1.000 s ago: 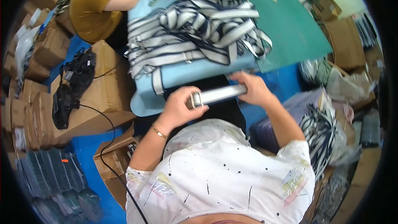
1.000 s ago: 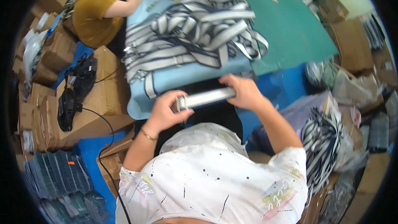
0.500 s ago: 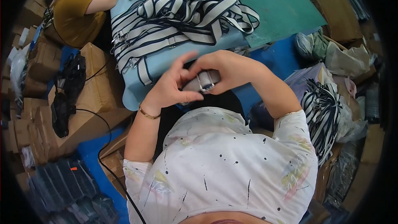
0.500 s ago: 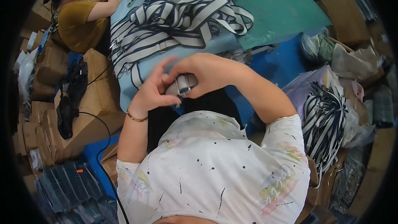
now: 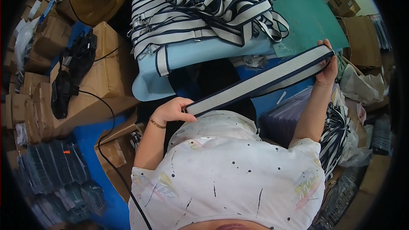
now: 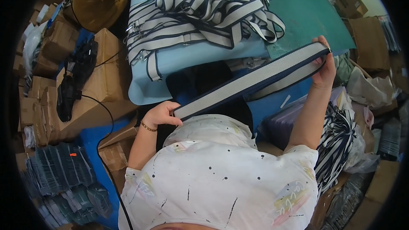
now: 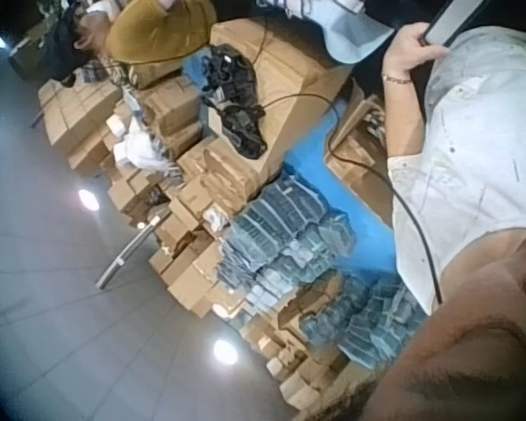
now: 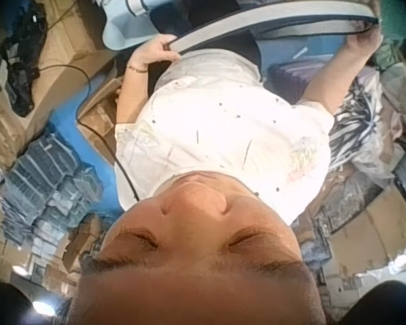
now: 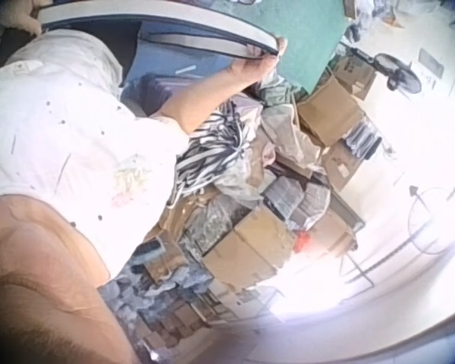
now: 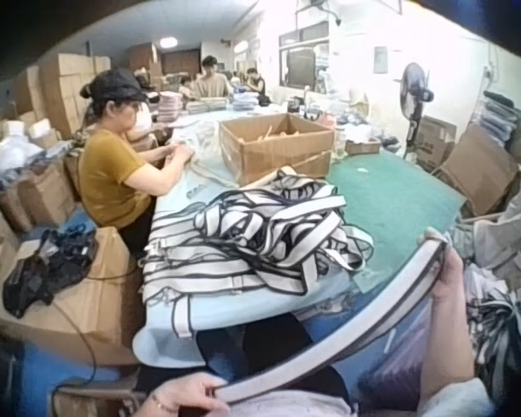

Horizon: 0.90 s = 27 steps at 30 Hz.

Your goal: Assembling striped bag straps by attaching metal buckles and applying adhesive labels.

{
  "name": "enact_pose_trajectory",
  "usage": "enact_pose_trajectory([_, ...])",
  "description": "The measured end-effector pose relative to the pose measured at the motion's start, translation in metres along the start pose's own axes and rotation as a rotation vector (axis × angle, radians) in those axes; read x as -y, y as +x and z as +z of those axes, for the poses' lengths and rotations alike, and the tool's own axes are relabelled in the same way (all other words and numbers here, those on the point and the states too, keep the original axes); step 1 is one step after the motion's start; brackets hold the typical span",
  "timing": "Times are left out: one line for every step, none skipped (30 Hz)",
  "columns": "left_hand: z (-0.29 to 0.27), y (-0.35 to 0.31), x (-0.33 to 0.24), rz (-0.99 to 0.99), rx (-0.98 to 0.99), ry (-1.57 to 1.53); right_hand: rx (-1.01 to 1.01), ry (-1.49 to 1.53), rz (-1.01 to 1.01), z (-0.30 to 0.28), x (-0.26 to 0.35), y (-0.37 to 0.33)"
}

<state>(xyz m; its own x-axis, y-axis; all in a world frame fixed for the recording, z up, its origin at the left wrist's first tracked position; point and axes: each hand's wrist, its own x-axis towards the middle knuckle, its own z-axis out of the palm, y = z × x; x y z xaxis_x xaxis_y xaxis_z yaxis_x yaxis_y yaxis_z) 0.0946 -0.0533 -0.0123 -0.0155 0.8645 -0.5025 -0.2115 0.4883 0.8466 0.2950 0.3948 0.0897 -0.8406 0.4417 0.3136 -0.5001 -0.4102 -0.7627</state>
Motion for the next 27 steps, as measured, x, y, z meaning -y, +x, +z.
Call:
enact_pose_trajectory([0.003, 0.005, 0.007, 0.148, -0.017, -0.077, -0.004, 0.011, 0.023, -0.027, 0.0, -0.004])
enact_pose_trajectory([0.005, 0.009, 0.013, 0.296, -0.037, -0.153, -0.097, -0.076, 0.02, -0.04, -0.007, -0.009])
enact_pose_trajectory([0.006, 0.012, 0.014, 0.333, -0.016, -0.192, -0.193, -0.169, 0.013, -0.049, -0.012, -0.017])
enact_pose_trajectory([0.004, 0.012, 0.016, 0.335, -0.011, -0.195, -0.213, -0.261, 0.016, -0.058, -0.016, -0.022])
enact_pose_trajectory([0.002, 0.011, 0.018, 0.285, -0.02, -0.218, -0.284, -0.377, 0.0, -0.062, -0.025, -0.026])
enact_pose_trajectory([0.0, 0.012, 0.021, 0.236, -0.027, -0.242, -0.355, -0.496, -0.018, -0.059, -0.033, -0.029])
enact_pose_trajectory([0.0, 0.015, 0.022, 0.239, -0.023, -0.243, -0.333, -0.559, -0.038, -0.054, -0.042, -0.031])
enact_pose_trajectory([0.002, 0.016, 0.024, 0.208, -0.058, -0.239, -0.316, -0.667, -0.036, -0.049, -0.047, -0.032])
enact_pose_trajectory([0.005, 0.017, 0.027, 0.176, -0.092, -0.234, -0.313, -0.863, 0.034, -0.048, -0.051, -0.036])
enact_pose_trajectory([0.007, 0.022, 0.033, 0.138, -0.112, -0.193, -0.3, -0.983, 0.015, -0.049, -0.058, -0.038])
enact_pose_trajectory([0.007, 0.027, 0.039, 0.137, -0.108, -0.194, -0.269, -0.979, 0.064, -0.047, -0.062, -0.041])
enact_pose_trajectory([0.007, 0.032, 0.044, 0.101, -0.094, -0.158, -0.261, -1.019, 0.051, -0.051, -0.069, -0.044])
enact_pose_trajectory([0.006, 0.037, 0.048, 0.066, -0.08, -0.122, -0.254, -1.059, 0.039, -0.053, -0.075, -0.047])
enact_pose_trajectory([0.004, 0.041, 0.049, 0.044, -0.076, -0.166, -0.266, -0.97, 0.082, -0.049, -0.081, -0.05])
enact_pose_trajectory([0.003, 0.045, 0.052, 0.044, -0.069, -0.166, -0.271, -0.991, 0.075, -0.046, -0.086, -0.054])
enact_pose_trajectory([0.003, 0.048, 0.057, 0.008, -0.106, -0.215, -0.275, -1.012, 0.068, -0.044, -0.09, -0.058])
enact_pose_trajectory([0.002, 0.052, 0.062, -0.029, -0.151, -0.266, -0.249, -1.165, 0.079, -0.04, -0.09, -0.059])
enact_pose_trajectory([0.002, 0.055, 0.066, -0.031, -0.15, -0.268, -0.166, -1.272, 0.055, -0.031, -0.089, -0.061])
enact_pose_trajectory([0.002, 0.057, 0.071, -0.049, -0.151, -0.234, -0.081, -1.377, 0.03, -0.019, -0.088, -0.06])
enact_pose_trajectory([0.001, 0.059, 0.075, -0.068, -0.15, -0.198, -0.047, -1.41, -0.002, -0.005, -0.09, -0.06])
enact_pose_trajectory([0.0, 0.061, 0.079, -0.074, -0.149, -0.2, 0.053, -1.475, 0.018, 0.006, -0.093, -0.06])
enact_pose_trajectory([-0.002, 0.062, 0.082, -0.027, -0.114, -0.152, 0.157, -1.536, 0.038, 0.016, -0.1, -0.06])
enact_pose_trajectory([-0.004, 0.062, 0.084, 0.021, -0.082, -0.104, 0.261, -1.62, -0.006, 0.026, -0.112, -0.061])
enact_pose_trajectory([-0.004, 0.063, 0.083, 0.017, -0.081, -0.101, 0.359, -1.608, 0.012, 0.032, -0.124, -0.064])
enact_pose_trajectory([-0.003, 0.066, 0.081, -0.018, -0.092, -0.122, 0.437, -1.527, 0.064, 0.033, -0.143, -0.069])
enact_pose_trajectory([-0.001, 0.066, 0.08, -0.054, -0.111, -0.148, 0.501, -1.438, 0.11, 0.039, -0.16, -0.072])
enact_pose_trajectory([0.0, 0.067, 0.078, -0.059, -0.116, -0.149, 0.561, -1.404, 0.178, 0.049, -0.173, -0.074])
